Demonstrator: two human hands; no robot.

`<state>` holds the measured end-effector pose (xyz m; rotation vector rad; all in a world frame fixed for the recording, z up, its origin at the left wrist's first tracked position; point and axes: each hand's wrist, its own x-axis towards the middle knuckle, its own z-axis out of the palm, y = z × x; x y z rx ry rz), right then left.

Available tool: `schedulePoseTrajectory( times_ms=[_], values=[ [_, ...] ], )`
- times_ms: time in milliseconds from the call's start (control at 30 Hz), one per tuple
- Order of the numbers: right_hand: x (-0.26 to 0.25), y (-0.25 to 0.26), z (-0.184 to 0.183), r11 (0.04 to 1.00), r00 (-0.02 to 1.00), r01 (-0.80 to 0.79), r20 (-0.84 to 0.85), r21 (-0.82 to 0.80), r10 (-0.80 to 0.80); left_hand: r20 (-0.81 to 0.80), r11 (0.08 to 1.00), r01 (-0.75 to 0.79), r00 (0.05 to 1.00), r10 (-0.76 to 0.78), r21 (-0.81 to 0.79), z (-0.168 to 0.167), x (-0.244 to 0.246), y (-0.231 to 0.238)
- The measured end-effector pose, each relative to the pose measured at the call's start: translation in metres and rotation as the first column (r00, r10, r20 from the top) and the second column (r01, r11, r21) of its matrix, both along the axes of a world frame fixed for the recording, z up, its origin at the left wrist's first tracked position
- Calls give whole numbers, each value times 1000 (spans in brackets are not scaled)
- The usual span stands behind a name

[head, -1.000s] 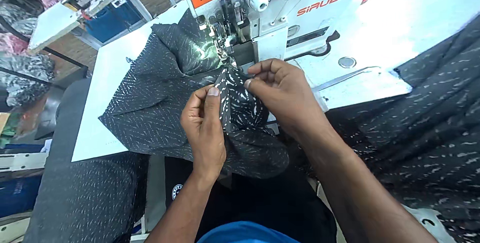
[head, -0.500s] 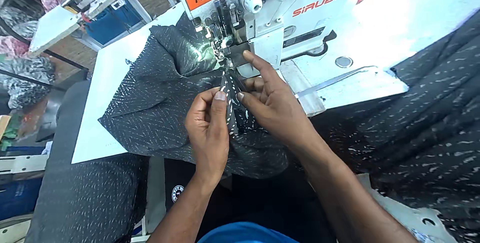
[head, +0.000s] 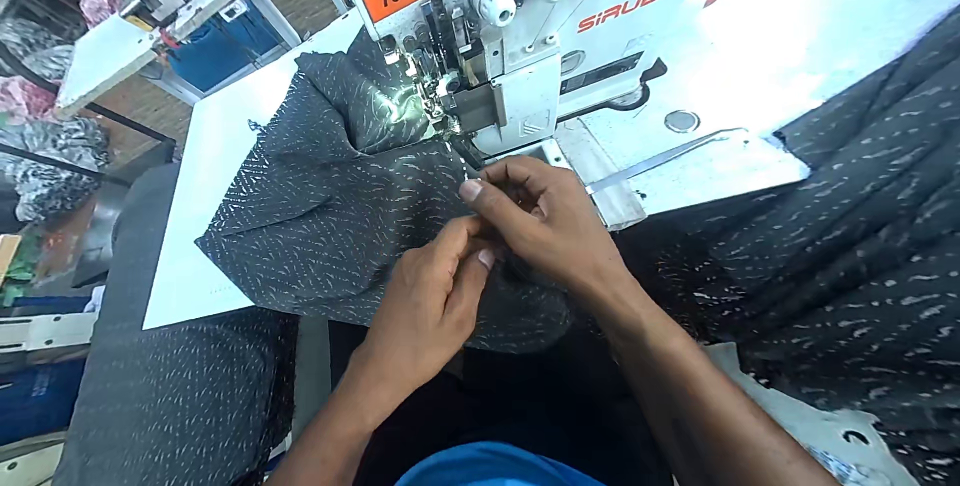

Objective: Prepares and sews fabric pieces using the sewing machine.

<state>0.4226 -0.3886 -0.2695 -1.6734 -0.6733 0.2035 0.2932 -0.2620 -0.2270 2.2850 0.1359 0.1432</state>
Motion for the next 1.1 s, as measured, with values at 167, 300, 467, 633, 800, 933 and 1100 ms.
schedulePoseTrajectory(
  times_ms=[167,300,467,633,800,933,1100],
  values=[
    [-3,4,2,990,988,116,115,-79,-106,299,974,-172,946,123,145,22,9,31],
    [-5,11,3,968,959,171,255,-184,-121,424,929,-246,899,112,276,28,39,47],
    [-1,12,0,983,979,121,179,-137,-96,377,877,-219,925,48,427,24,66,63],
    [1,7,7,943,929,-140,-288,303,231,292,904,-124,956,-1,409,27,72,76],
    [3,8,8,966,909,-162,-350,203,226,272,926,-39,960,-70,376,26,79,88],
    [13,7,10,953,897,-302,-337,6,286,265,942,35,955,-130,334,27,82,95],
    [11,9,12,904,820,-259,-418,340,392,278,950,99,943,-185,295,28,80,99]
  ],
)
